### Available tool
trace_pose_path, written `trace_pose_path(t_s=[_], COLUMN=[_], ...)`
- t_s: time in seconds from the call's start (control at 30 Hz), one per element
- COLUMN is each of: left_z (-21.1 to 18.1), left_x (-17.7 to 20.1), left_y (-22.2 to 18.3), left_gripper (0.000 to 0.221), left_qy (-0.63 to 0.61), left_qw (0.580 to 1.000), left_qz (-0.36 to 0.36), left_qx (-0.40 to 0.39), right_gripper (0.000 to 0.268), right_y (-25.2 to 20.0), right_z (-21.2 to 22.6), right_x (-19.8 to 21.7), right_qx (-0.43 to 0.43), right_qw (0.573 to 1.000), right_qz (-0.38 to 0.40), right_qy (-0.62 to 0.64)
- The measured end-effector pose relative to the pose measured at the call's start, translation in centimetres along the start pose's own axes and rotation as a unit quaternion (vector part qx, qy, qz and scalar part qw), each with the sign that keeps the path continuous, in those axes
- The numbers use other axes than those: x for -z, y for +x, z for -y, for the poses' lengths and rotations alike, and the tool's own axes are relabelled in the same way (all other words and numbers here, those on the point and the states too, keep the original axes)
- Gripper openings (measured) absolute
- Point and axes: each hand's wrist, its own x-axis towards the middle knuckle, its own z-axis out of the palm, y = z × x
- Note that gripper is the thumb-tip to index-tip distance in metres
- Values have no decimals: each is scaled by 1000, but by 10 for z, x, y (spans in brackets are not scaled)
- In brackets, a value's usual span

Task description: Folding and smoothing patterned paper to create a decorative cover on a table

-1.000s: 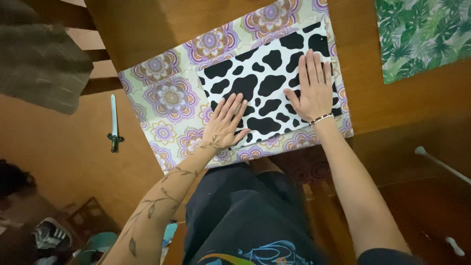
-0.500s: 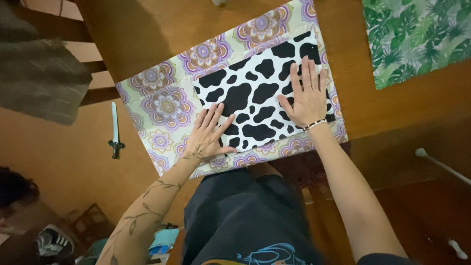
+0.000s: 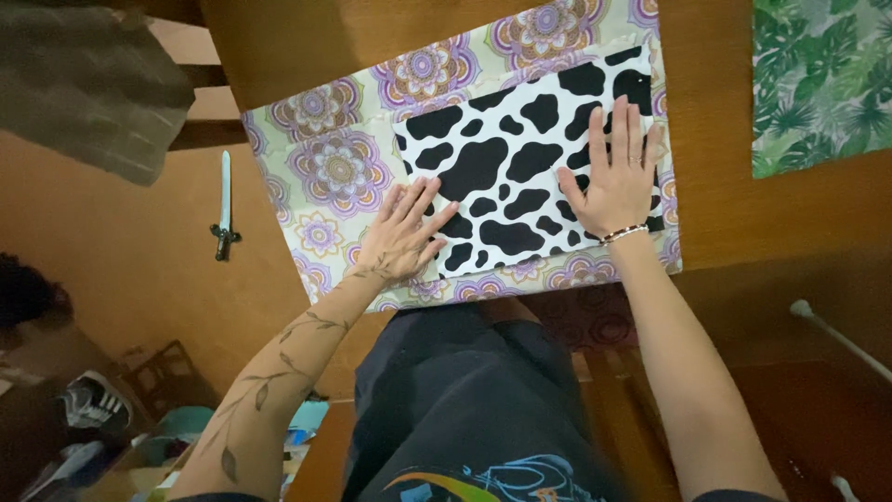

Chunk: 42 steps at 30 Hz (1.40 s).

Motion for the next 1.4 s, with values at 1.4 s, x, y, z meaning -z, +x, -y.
trace_pose_path(t_s=[1.4], left_z=[24], left_x=[0], left_y=[2], left_gripper=[51], left_qy=[-15], left_qw=[997], left_qz=[-27], left_qx=[-72], right_gripper=[56], right_y=[-116], right_z=[257], right_x=[-56], right_qx=[-686], right_qw=[486], right_qz=[13], right_qy=[540])
